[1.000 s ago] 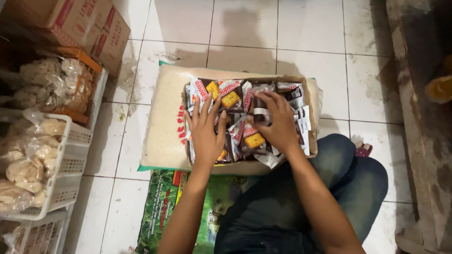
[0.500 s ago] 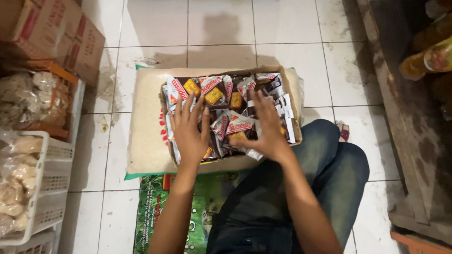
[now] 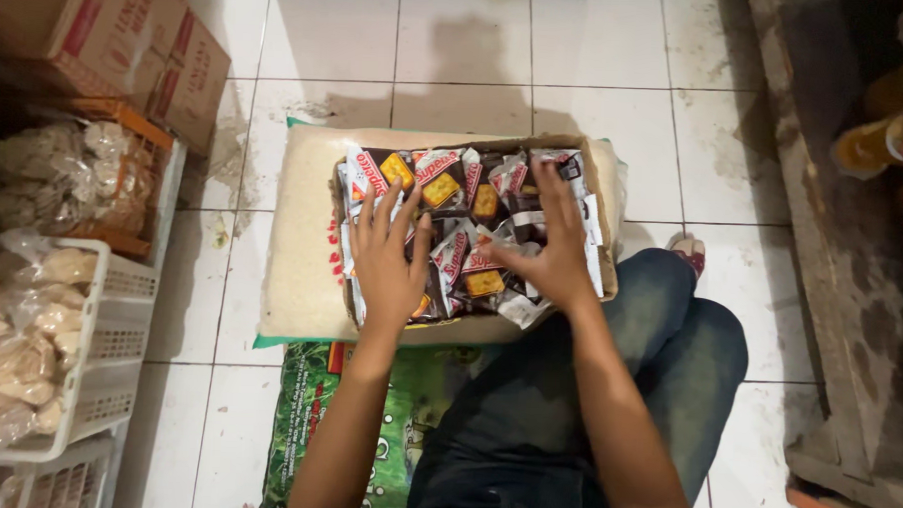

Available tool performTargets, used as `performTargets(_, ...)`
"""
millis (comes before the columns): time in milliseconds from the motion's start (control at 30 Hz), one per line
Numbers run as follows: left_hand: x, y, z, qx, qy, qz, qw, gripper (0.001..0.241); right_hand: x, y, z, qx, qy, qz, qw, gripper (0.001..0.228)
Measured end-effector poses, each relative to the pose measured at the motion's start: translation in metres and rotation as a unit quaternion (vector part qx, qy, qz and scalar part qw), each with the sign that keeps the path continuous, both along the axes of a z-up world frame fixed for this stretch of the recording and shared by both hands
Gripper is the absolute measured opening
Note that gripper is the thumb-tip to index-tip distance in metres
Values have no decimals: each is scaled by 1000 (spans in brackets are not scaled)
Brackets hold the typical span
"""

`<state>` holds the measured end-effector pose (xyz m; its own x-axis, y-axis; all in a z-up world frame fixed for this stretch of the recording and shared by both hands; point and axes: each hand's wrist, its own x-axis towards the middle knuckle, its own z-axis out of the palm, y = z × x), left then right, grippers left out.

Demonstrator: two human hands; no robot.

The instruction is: The person picks up a box filled with small packets and sits on the floor to sort through them by hand, moving packets between the box and their lap.

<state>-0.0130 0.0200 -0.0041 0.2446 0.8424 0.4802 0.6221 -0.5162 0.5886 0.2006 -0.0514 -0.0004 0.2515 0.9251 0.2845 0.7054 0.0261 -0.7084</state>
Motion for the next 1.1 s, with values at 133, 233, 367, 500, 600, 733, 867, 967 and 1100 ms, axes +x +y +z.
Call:
performTargets(133,-1,-4,12,5,-3,-11,1000,37,0,30,-2,-42,-20,35,998,122)
performTargets(233,0,-4,20,-9,-20,-15,1000,40,-5,29,-2,-45,6,51,998,114)
performTargets(367,-2,-1,17,-101,-76,-51,991,42,-5,24,-6,0,54,71,996,97)
performTargets(500,-2,0,10,-180,-204,-59,960,44,4,34,-16,-19,260,-7,965,81)
performTargets(600,4,6,11,-75,-78,72,992,51,8,55,-25,-80,233,-63,967,94)
performTargets(733,17,25,13,-111,-95,60,987,87,-2,85,-38,-127,35,-82,988,119)
performTargets(867,31,26,12,-145,-85,79,983,103,1,89,-33,-49,67,-46,996,121)
performTargets(967,29,23,13,-80,-109,42,990,98,4,79,-16,-52,116,7,992,109)
performTargets(1100,34,24,15,16,-124,-38,991,69,-1,68,5,-74,173,29,982,88)
